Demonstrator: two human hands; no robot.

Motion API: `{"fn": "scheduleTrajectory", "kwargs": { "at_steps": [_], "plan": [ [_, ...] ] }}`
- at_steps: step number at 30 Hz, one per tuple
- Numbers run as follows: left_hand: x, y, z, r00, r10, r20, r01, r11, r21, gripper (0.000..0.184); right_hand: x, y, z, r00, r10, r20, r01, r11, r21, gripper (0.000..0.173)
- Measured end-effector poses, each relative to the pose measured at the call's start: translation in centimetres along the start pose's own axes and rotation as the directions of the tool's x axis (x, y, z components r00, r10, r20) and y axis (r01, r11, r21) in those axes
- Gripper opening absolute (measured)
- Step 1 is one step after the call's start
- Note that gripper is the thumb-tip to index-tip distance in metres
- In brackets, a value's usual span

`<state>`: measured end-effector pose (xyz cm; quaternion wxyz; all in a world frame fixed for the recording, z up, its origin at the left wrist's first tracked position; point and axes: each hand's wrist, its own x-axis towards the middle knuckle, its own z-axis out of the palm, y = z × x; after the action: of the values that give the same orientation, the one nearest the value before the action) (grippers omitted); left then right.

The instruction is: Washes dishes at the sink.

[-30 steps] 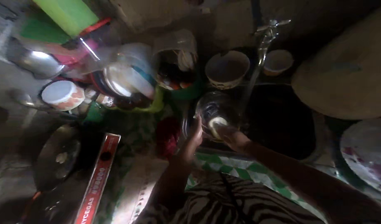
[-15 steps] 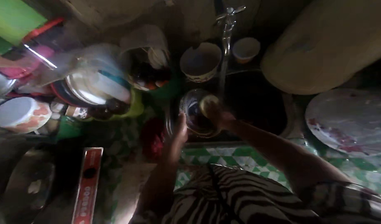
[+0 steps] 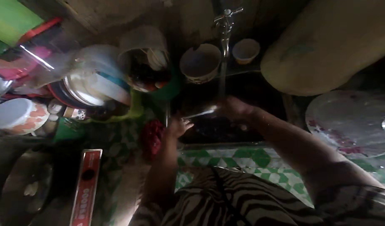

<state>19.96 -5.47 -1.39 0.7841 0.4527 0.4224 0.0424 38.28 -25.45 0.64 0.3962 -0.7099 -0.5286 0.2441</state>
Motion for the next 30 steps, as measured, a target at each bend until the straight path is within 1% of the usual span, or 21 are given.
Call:
{"fn": "scheduleTrajectory", "kwargs": {
  "at_steps": [1, 3, 5, 6, 8, 10, 11, 13, 14, 15, 17, 18, 19, 20, 22, 23, 24, 26, 27, 28, 30],
  "plan": [
    [0.5, -0.5, -0.3, 0.998, 0.059, -0.015, -0.058, 0.996, 0.064, 0.041, 1.1, -0.5, -0.9, 0.995, 0.101, 0.027, -0.103, 0.989, 0.106, 0.027],
    [0.8, -1.1, -1.1, 0.983, 0.182, 0.039, -0.186, 0.965, 0.187, 0.053, 2.8, -0.7, -2.4, 0.972, 0.227, 0.060, -0.234, 0.927, 0.292, 0.039],
    [0.4, -1.3, -2.2, 0.942, 0.316, 0.113, -0.333, 0.923, 0.194, 0.080, 3.8, 0.6, -2.7, 0.949, 0.311, 0.049, -0.294, 0.820, 0.491, 0.056],
    [-0.1, -1.2, -2.7, 0.927, 0.351, 0.132, -0.371, 0.911, 0.182, 0.079, 4.1, 1.2, -2.3, 0.936, 0.351, 0.040, -0.307, 0.753, 0.581, 0.059],
    [-1.6, -0.6, -2.8, 0.922, 0.362, 0.140, -0.378, 0.918, 0.119, 0.049, 4.9, 2.7, -0.6, 0.906, 0.423, -0.022, -0.281, 0.639, 0.716, 0.053],
    [-2.8, -0.4, -2.4, 0.924, 0.358, 0.132, -0.372, 0.922, 0.104, 0.032, 5.8, 3.3, 1.7, 0.806, 0.560, -0.190, -0.228, 0.590, 0.774, 0.044],
    [-3.1, -0.4, -2.0, 0.923, 0.371, 0.103, -0.382, 0.917, 0.117, 0.030, 6.3, 3.0, 2.6, 0.722, 0.628, -0.289, -0.211, 0.598, 0.773, 0.044],
    [-3.8, -0.4, -0.9, 0.918, 0.397, -0.014, -0.389, 0.905, 0.175, 0.034, 6.9, 1.8, 4.2, 0.540, 0.724, -0.429, -0.233, 0.618, 0.751, 0.051],
    [-4.0, -0.5, -0.4, 0.906, 0.416, -0.080, -0.392, 0.894, 0.215, 0.037, 6.6, 0.9, 5.3, 0.515, 0.713, -0.476, -0.245, 0.654, 0.716, 0.051],
    [-4.2, -0.6, 0.1, 0.889, 0.436, -0.140, -0.394, 0.884, 0.251, 0.040, 5.9, -0.2, 6.4, 0.555, 0.661, -0.505, -0.257, 0.713, 0.652, 0.048],
    [-4.5, -0.3, 1.1, 0.868, 0.424, -0.260, -0.341, 0.887, 0.310, 0.046, 3.5, -2.9, 8.7, 0.757, 0.453, -0.471, -0.207, 0.850, 0.485, 0.043],
    [-4.7, -0.1, 1.5, 0.864, 0.400, -0.305, -0.303, 0.898, 0.321, 0.051, 2.7, -4.2, 9.7, 0.842, 0.319, -0.434, -0.139, 0.908, 0.396, 0.042],
    [-4.6, 0.1, 1.8, 0.857, 0.385, -0.342, -0.276, 0.904, 0.325, 0.054, 2.1, -5.3, 10.7, 0.902, 0.193, -0.386, -0.067, 0.947, 0.315, 0.039],
    [-4.5, 0.3, 2.2, 0.854, 0.376, -0.361, -0.257, 0.906, 0.337, 0.058, 2.0, -6.2, 11.4, 0.935, 0.081, -0.346, -0.004, 0.976, 0.216, 0.036],
    [-4.2, 1.0, 2.9, 0.862, 0.353, -0.365, -0.217, 0.906, 0.364, 0.063, 3.3, -6.3, 11.2, 0.950, -0.030, -0.310, 0.039, 0.999, 0.024, 0.030],
    [-4.3, 1.4, 3.4, 0.865, 0.352, -0.358, -0.195, 0.892, 0.408, 0.065, 4.5, -5.6, 10.4, 0.946, -0.025, -0.322, 0.013, 0.999, -0.040, 0.027],
    [-4.5, 1.6, 3.8, 0.869, 0.366, -0.333, -0.180, 0.861, 0.476, 0.066, 5.8, -4.7, 9.3, 0.940, 0.024, -0.340, -0.045, 0.998, -0.053, 0.031],
    [-5.2, 1.6, 4.3, 0.887, 0.388, -0.251, -0.175, 0.785, 0.595, 0.066, 8.5, -2.3, 6.8, 0.926, 0.203, -0.319, -0.201, 0.979, 0.039, 0.051],
    [-5.4, 1.4, 4.5, 0.896, 0.385, -0.221, -0.183, 0.775, 0.606, 0.064, 9.4, -1.5, 5.8, 0.920, 0.268, -0.285, -0.254, 0.963, 0.086, 0.057],
    [-5.5, 1.4, 4.8, 0.899, 0.386, -0.207, -0.188, 0.767, 0.614, 0.064, 9.6, -1.4, 5.3, 0.920, 0.295, -0.259, -0.269, 0.954, 0.133, 0.056],
    [-5.0, 1.4, 5.2, 0.882, 0.411, -0.229, -0.196, 0.764, 0.614, 0.065, 8.6, -3.0, 6.2, 0.935, 0.233, -0.268, -0.201, 0.970, 0.139, 0.054]
  ]
}}
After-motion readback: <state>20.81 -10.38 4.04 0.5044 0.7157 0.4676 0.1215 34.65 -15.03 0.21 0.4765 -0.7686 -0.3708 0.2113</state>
